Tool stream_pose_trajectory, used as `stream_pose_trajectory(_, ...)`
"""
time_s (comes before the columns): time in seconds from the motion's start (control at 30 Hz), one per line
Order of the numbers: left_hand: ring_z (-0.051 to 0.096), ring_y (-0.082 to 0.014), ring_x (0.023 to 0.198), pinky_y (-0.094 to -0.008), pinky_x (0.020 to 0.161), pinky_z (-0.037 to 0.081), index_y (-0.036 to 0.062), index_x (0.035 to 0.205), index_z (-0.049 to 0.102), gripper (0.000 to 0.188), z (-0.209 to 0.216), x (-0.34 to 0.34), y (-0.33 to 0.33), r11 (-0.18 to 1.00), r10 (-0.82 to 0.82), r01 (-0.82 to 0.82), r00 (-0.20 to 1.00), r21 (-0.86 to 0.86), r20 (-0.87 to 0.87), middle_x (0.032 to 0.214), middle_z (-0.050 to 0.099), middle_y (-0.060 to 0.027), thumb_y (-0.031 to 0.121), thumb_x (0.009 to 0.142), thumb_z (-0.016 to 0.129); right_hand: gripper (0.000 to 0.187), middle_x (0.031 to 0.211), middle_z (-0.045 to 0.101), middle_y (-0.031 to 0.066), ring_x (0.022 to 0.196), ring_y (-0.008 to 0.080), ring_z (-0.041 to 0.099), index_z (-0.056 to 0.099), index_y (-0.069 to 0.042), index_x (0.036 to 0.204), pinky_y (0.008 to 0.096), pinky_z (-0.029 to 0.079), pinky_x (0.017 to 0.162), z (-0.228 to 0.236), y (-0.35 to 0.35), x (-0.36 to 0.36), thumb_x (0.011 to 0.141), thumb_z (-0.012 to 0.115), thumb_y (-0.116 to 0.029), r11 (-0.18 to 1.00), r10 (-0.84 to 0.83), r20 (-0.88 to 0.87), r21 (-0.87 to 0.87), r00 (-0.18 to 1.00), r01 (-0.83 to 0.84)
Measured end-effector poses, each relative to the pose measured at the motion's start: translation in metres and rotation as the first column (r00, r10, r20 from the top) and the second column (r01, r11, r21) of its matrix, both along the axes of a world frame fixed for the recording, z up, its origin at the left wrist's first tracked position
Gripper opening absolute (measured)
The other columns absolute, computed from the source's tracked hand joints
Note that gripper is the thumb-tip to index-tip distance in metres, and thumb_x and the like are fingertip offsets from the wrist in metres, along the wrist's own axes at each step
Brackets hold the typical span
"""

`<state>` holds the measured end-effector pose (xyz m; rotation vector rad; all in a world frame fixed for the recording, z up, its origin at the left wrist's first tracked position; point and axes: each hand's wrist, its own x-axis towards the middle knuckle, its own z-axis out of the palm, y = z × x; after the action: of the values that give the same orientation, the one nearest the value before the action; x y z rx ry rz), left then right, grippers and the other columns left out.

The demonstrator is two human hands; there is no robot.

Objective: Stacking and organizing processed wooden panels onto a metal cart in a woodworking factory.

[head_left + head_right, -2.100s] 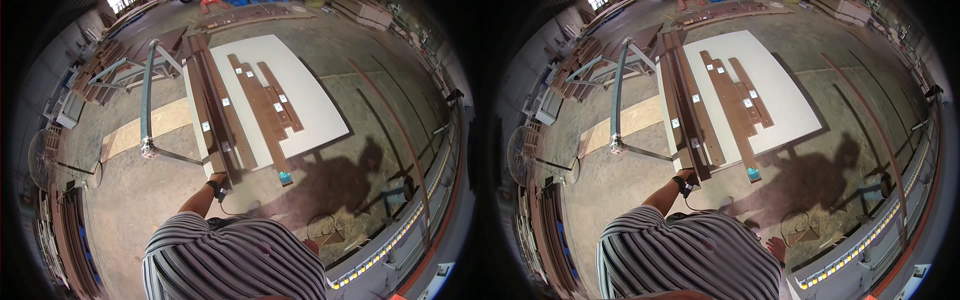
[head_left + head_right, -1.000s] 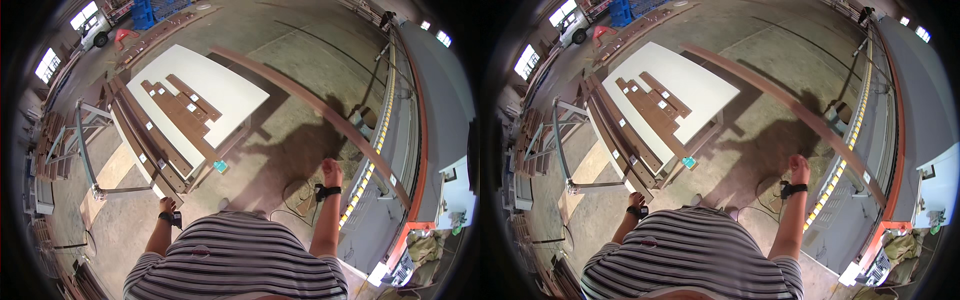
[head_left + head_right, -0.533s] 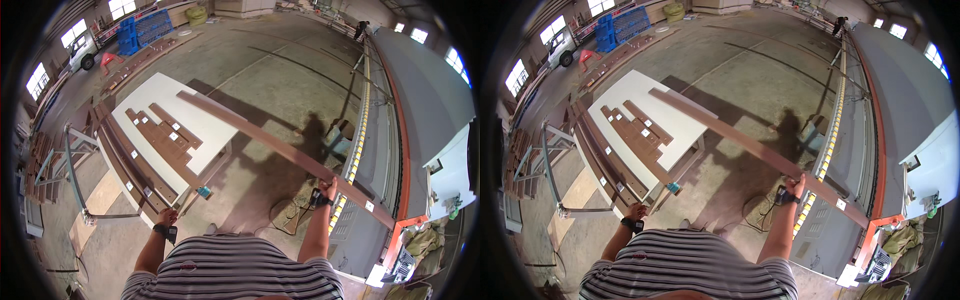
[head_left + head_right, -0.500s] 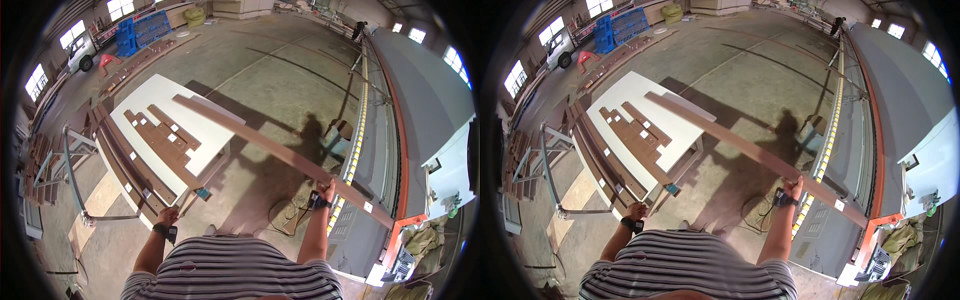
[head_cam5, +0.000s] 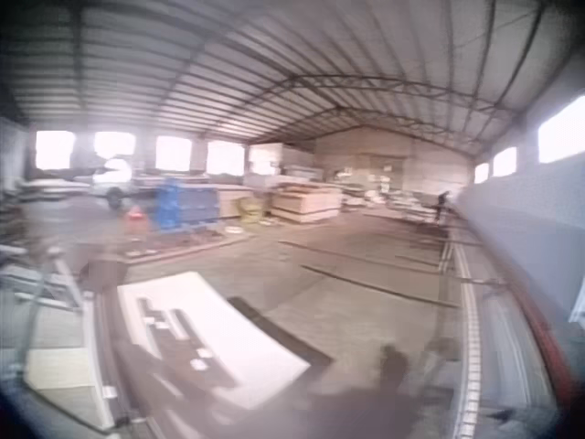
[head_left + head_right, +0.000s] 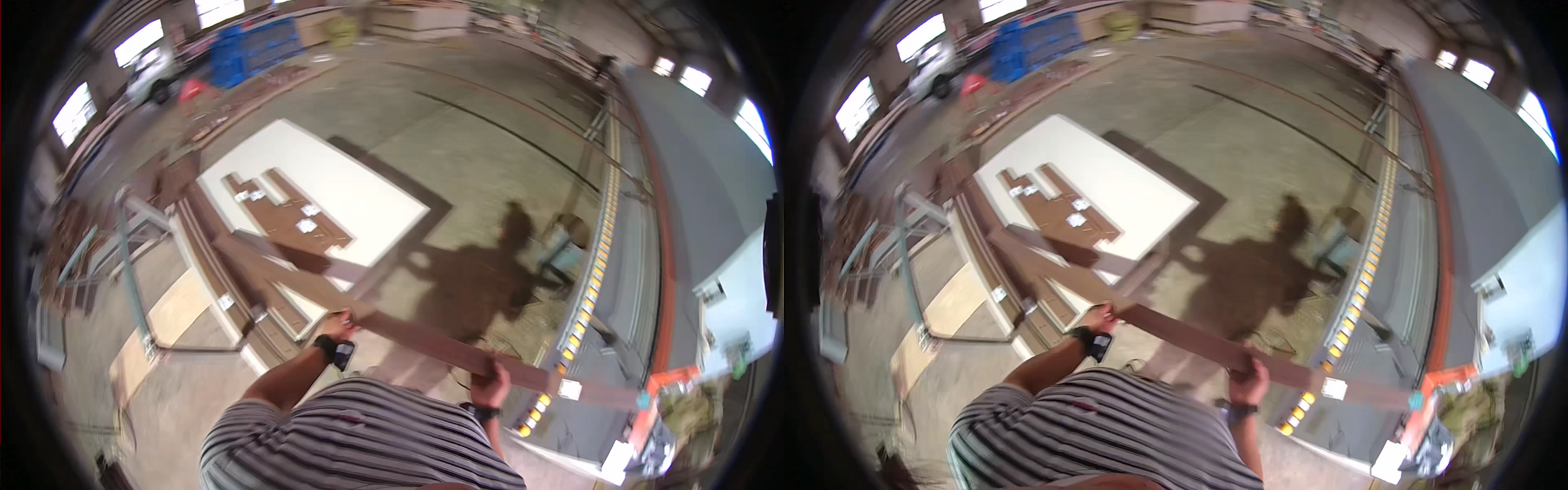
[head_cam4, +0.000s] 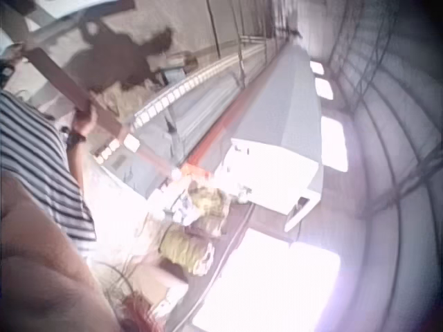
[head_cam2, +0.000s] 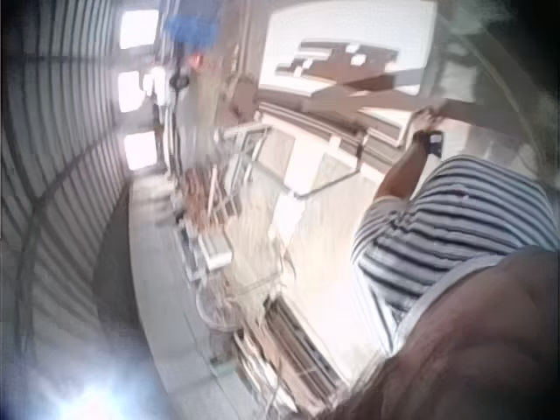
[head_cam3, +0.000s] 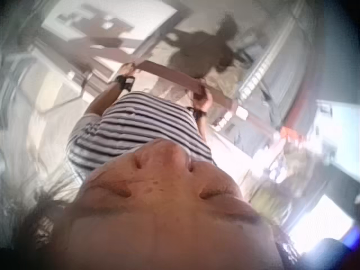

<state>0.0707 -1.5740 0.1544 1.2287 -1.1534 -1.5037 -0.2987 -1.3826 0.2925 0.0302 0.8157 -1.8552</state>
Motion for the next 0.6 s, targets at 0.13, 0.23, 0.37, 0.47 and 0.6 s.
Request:
stream_pose_trajectory(0.13,0.057,-0.0250,0.069,-0.0393,0.063,0.046,0.0031,0.103,0.049,0.033,0.014,0.024,-0.019,0.983,0.115,-0.102,0.990,0.150,-0.084,0.077,0.058,-0.0092,0.033,0.090,0.044,0.033,0.096,0.055,0.0128,0.094,0.0219,0.054,0.054,0.003,0.101,0.0354,0.041,0.089,0.053,0.028,-0.048,0.080,0.050,-0.022,0.972,-0.233,-0.742,-0.183,0.629,0.145)
stream_pose_trajectory(0.23,0.056,-0.0233,0.062,-0.0380,0.057,0.045,0.0025,0.087,0.053,0.036,0.034,0.066,-0.044,0.867,0.470,-0.435,0.876,0.242,-0.109,0.072,0.057,-0.0104,0.037,0.090,0.042,0.055,0.103,0.052,0.0161,0.099,0.0255,0.052,0.044,0.005,0.117,0.0400,0.042,0.090,0.091,0.069,-0.111,0.079,0.053,-0.034,0.921,-0.387,-0.477,-0.243,0.789,0.304)
stream_pose_trajectory(0.37,0.053,-0.0173,0.060,-0.0325,0.055,0.044,0.0041,0.079,0.054,0.031,0.027,0.140,-0.090,0.815,0.545,-0.464,0.818,0.349,-0.186,0.071,0.056,-0.0061,0.034,0.088,0.049,0.050,0.116,0.048,0.0189,0.110,0.0325,0.043,0.045,0.003,0.113,0.0492,0.032,0.094,0.106,0.077,-0.169,0.080,0.059,-0.032,0.328,-0.944,-0.154,-0.356,0.291,0.875)
stream_pose_trajectory(0.47,0.052,-0.0173,0.062,-0.0326,0.057,0.045,0.0062,0.082,0.055,0.026,0.034,0.171,-0.079,0.860,0.426,-0.321,0.879,0.397,-0.214,0.070,0.054,-0.0041,0.032,0.084,0.056,0.058,0.122,0.045,0.0190,0.117,0.0326,0.036,0.043,0.002,0.119,0.0507,0.027,0.098,0.108,0.133,-0.173,0.082,0.054,-0.040,0.690,-0.567,-0.124,-0.611,0.814,0.387)
stream_pose_trajectory(0.6,0.052,-0.0149,0.064,-0.0273,0.058,0.044,0.0048,0.088,0.053,0.025,0.047,0.147,-0.079,0.849,0.429,-0.299,0.871,0.436,-0.240,0.075,0.055,-0.0025,0.030,0.086,0.056,0.068,0.129,0.041,0.0161,0.120,0.0333,0.034,0.036,0.001,0.129,0.0483,0.025,0.101,0.091,0.119,-0.174,0.083,0.049,-0.047,0.566,-0.436,-0.365,-0.822,0.823,-0.064)
